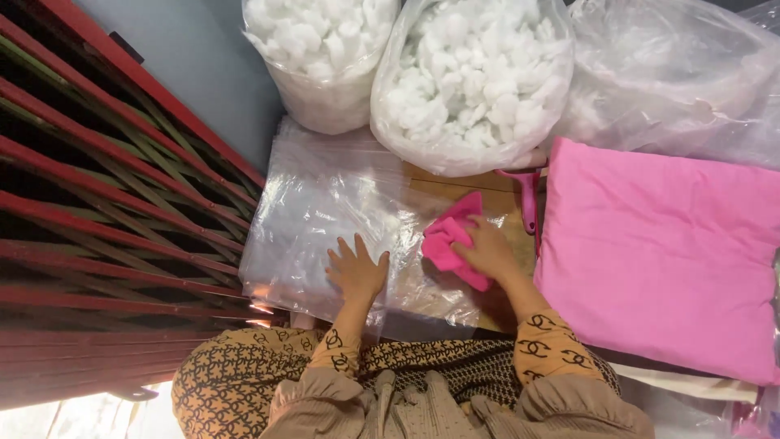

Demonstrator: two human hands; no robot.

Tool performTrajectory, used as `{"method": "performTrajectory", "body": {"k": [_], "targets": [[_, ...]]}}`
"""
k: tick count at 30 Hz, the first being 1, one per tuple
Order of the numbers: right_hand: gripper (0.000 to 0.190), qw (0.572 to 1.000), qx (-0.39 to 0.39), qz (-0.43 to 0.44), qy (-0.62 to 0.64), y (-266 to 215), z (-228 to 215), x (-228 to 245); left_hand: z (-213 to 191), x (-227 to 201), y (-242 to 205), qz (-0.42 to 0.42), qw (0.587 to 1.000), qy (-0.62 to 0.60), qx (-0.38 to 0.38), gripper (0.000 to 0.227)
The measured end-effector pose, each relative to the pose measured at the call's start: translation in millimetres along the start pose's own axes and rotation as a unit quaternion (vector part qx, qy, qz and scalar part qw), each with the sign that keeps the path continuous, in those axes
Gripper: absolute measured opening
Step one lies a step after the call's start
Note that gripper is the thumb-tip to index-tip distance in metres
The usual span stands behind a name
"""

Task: Folding a pink bag and inserting it into a clear plastic sleeve for packaging.

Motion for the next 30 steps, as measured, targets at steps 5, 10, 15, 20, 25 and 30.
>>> {"method": "performTrajectory", "body": {"k": [5,10,15,20,25,30], "targets": [[0.063,0.993,-0.014,0.116,-0.019,3,-11,-42,34,0,-18,-0.066,0.997,-0.045,0.004,0.091],[0.060,0.990,-0.016,0.137,0.009,4,14,-51,34,-4,-24,-0.053,0.996,-0.066,-0.017,0.083],[0.031,0.954,-0.255,-0.106,-0.117,-10,26,-6,39,-5,-7,0.011,0.996,-0.036,-0.083,0.060],[0.027,0.916,-0.335,-0.219,-0.021,-119,-40,109,-3,-3,-31,0.058,0.966,-0.072,-0.240,0.050],[0.044,0.885,-0.380,-0.266,0.023,-227,-86,151,-90,-1,-80,0.133,0.907,-0.077,-0.393,0.058],[0.028,0.845,-0.448,-0.257,0.135,-301,-75,159,-193,-40,-181,0.429,0.654,-0.082,-0.617,0.053]]}}
Point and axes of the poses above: each hand's wrist, its own y-axis towards the middle knuckle, its own z-axis out of the palm, x = y × z, the point moved 5 cm from there along y, towards the middle knuckle, and after that the axes turned 8 degrees about x, right-handed, at the moved point
